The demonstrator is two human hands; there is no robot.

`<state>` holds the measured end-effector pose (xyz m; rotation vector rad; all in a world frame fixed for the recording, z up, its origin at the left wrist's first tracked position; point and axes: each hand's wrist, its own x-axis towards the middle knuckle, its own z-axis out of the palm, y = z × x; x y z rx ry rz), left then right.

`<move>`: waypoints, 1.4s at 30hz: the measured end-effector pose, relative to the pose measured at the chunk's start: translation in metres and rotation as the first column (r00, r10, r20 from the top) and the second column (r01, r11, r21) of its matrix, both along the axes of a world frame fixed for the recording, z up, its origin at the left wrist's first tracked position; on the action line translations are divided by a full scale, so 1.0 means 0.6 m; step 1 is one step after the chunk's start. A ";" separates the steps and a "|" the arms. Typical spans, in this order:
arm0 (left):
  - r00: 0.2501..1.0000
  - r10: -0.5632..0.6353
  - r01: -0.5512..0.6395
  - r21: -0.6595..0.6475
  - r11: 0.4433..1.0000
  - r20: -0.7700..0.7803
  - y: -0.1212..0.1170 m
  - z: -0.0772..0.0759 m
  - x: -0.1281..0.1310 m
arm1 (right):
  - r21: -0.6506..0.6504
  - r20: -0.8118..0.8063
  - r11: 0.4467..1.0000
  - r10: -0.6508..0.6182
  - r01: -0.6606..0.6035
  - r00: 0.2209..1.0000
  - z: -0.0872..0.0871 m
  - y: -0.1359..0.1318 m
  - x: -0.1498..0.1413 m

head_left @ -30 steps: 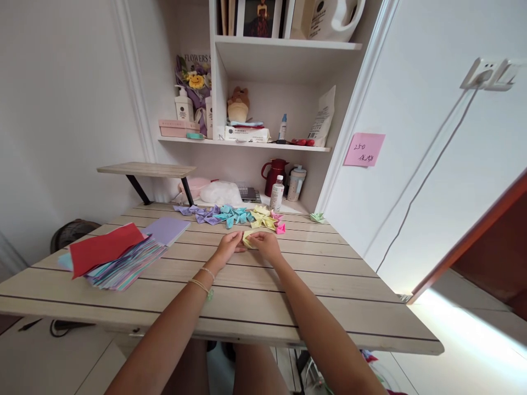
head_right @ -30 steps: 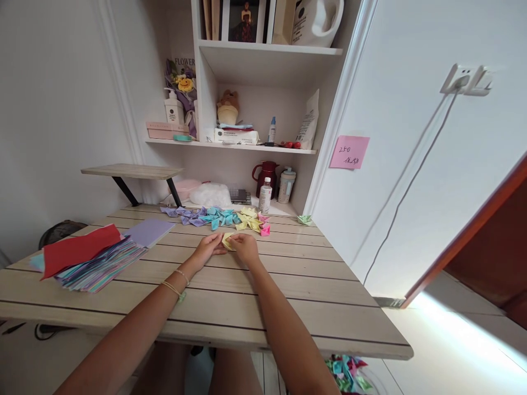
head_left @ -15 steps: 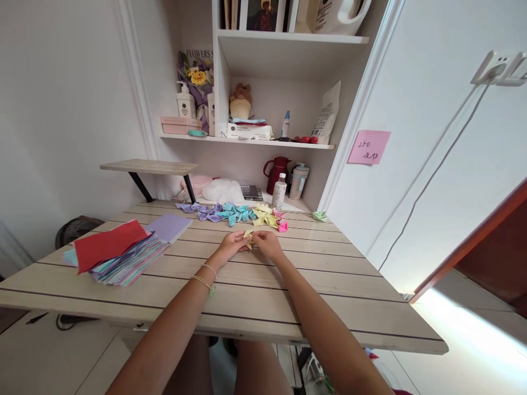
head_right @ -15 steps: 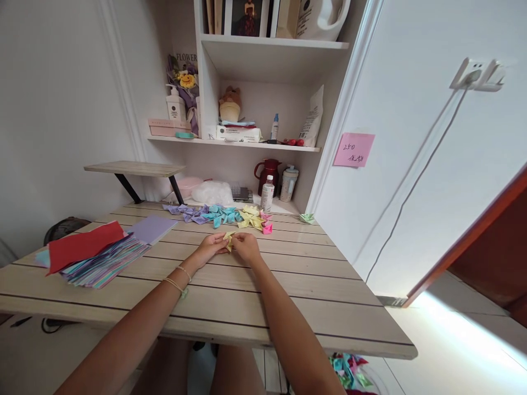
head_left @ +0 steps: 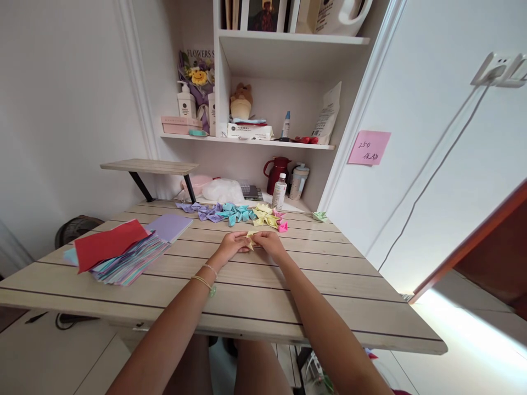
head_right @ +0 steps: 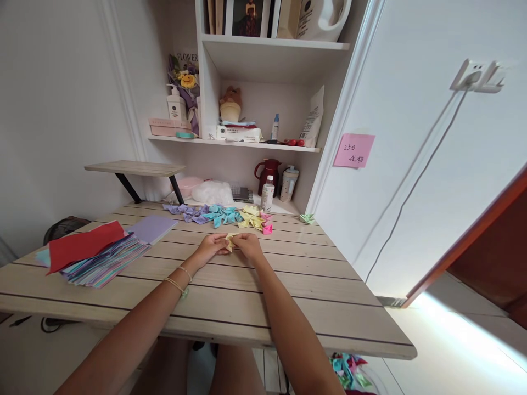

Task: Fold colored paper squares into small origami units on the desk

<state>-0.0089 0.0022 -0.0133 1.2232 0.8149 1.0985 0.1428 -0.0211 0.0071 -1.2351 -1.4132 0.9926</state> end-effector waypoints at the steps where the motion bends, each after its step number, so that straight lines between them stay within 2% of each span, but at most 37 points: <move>1: 1.000 0.004 -0.004 0.008 1.000 -0.007 0.000 -0.002 0.002 | -0.008 0.024 1.000 -0.023 0.024 0.999 0.000 -0.001 0.001; 5: 0.999 0.021 -0.017 0.078 0.997 -0.050 -0.001 -0.008 0.004 | -0.028 0.115 0.995 -0.096 0.100 0.989 0.002 -0.005 0.001; 9: 0.991 0.048 -0.025 0.179 0.984 -0.121 -0.003 -0.009 0.001 | -0.030 0.154 0.995 -0.090 0.096 0.984 0.008 -0.009 0.000; 15: 0.999 -0.011 0.015 0.096 0.995 -0.036 -0.006 0.002 0.002 | -0.032 0.090 0.999 0.014 -0.011 0.996 0.016 -0.006 0.005; 21: 1.000 -0.020 0.021 0.066 0.998 -0.021 -0.008 0.009 0.002 | -0.038 -0.013 0.995 0.091 -0.092 0.996 0.020 -0.007 0.005; 29: 0.999 0.032 -0.029 0.074 0.997 -0.031 -0.007 0.009 0.003 | -0.005 0.001 1.000 0.030 -0.030 1.000 0.018 -0.009 0.008; 36: 0.990 0.079 -0.055 0.196 0.979 -0.117 -0.007 0.004 -0.001 | 0.048 0.095 0.997 -0.069 0.064 0.993 0.006 -0.001 0.010; 42: 0.991 0.108 -0.095 0.162 0.982 -0.073 -0.007 0.009 0.003 | 0.052 0.062 0.999 -0.020 0.017 0.998 0.010 -0.001 0.008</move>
